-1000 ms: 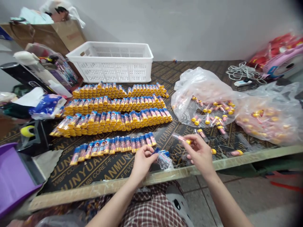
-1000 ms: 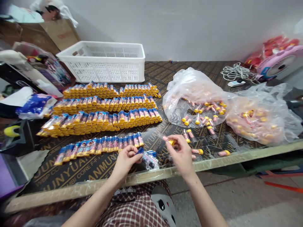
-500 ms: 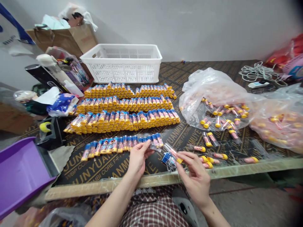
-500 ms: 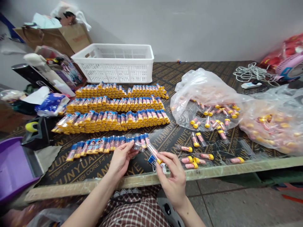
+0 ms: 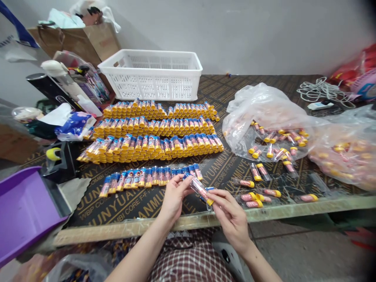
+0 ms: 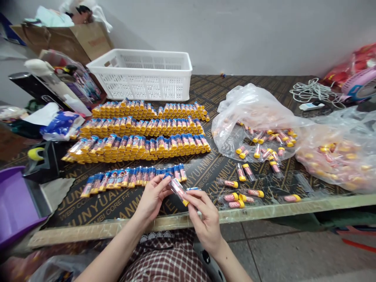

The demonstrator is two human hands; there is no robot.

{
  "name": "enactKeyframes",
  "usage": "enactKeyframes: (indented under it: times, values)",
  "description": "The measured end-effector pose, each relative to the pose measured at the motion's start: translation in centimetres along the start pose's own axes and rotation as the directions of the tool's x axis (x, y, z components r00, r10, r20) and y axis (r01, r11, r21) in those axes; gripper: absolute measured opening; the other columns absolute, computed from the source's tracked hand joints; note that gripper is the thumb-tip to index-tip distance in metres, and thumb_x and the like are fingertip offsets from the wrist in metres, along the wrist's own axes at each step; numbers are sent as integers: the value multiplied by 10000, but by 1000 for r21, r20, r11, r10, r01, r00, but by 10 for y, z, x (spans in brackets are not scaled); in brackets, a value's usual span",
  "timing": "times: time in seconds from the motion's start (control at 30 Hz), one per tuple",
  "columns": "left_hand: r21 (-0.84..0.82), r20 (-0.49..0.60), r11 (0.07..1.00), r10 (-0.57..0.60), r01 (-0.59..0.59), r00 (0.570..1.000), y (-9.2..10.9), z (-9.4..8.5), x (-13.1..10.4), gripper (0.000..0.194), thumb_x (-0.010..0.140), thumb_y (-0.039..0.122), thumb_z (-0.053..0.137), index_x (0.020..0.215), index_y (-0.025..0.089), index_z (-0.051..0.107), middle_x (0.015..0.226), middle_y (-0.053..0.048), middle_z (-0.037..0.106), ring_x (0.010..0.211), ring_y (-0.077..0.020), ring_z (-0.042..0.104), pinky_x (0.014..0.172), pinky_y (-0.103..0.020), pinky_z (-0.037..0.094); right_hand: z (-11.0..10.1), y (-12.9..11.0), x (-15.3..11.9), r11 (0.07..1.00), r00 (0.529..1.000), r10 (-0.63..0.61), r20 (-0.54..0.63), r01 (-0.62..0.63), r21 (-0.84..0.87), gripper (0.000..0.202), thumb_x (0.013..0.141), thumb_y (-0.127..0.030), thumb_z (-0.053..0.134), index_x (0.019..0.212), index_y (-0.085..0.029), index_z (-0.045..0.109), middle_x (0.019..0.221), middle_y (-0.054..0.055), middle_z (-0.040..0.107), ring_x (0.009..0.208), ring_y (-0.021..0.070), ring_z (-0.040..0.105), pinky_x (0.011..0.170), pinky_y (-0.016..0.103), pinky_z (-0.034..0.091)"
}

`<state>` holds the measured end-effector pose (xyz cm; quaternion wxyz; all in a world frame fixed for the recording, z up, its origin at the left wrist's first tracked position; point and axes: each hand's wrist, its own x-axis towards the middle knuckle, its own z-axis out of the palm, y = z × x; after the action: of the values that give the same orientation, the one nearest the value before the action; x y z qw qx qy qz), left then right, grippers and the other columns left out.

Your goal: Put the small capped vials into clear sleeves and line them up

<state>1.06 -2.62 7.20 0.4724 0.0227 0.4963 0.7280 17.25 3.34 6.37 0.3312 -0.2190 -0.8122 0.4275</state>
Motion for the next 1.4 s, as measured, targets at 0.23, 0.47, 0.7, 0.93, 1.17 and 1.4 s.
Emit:
enactKeyframes:
  times: [0.23,0.47,0.7,0.93,1.17,1.4]
  values:
    - [83,194,985,-162,148,968,-2,3,-7,396,554,307,839,852,106,673,719,-44,691,614,-118,627,612,-228,497,-2,10,7,995,999,-37,14,38,-92,624,739,-84,551,1318,-295,451,1187,79,513,1087,233,547,923,423,494]
    - [176,268,955,-281,240,921,-10,6,-16,357,541,324,845,763,98,682,661,-31,671,558,-88,588,587,-210,470,-7,13,13,998,972,-58,229,47,52,862,630,-55,530,1419,-278,264,1458,88,332,1311,276,392,1047,461,406]
    - [179,272,952,-292,250,917,-9,6,-17,377,542,339,842,794,103,690,708,-52,692,594,-113,616,609,-228,485,-6,12,14,992,976,-52,210,26,125,847,615,-39,542,1397,-266,305,1360,92,467,1241,254,489,1032,406,437]
    - [177,269,950,-297,256,916,-8,9,-18,386,525,348,848,782,109,688,687,-50,694,600,-119,621,622,-234,486,-5,13,14,986,983,-44,178,15,165,852,604,-47,541,1395,-260,307,1357,93,475,1229,255,500,1030,414,441]
    - [150,269,954,-292,260,918,-10,10,-18,364,525,327,849,752,105,670,688,-48,689,594,-115,616,613,-231,482,-3,13,10,985,983,-50,177,20,169,859,600,-44,525,1399,-260,296,1359,90,472,1228,253,500,1026,418,445]
    - [555,175,830,-43,-62,984,-23,2,-11,345,746,467,643,857,142,680,700,-57,671,586,-158,596,589,-272,453,-27,22,61,981,977,-189,95,193,-38,782,635,-68,537,1376,-225,344,1346,99,481,1238,255,483,1049,426,405]
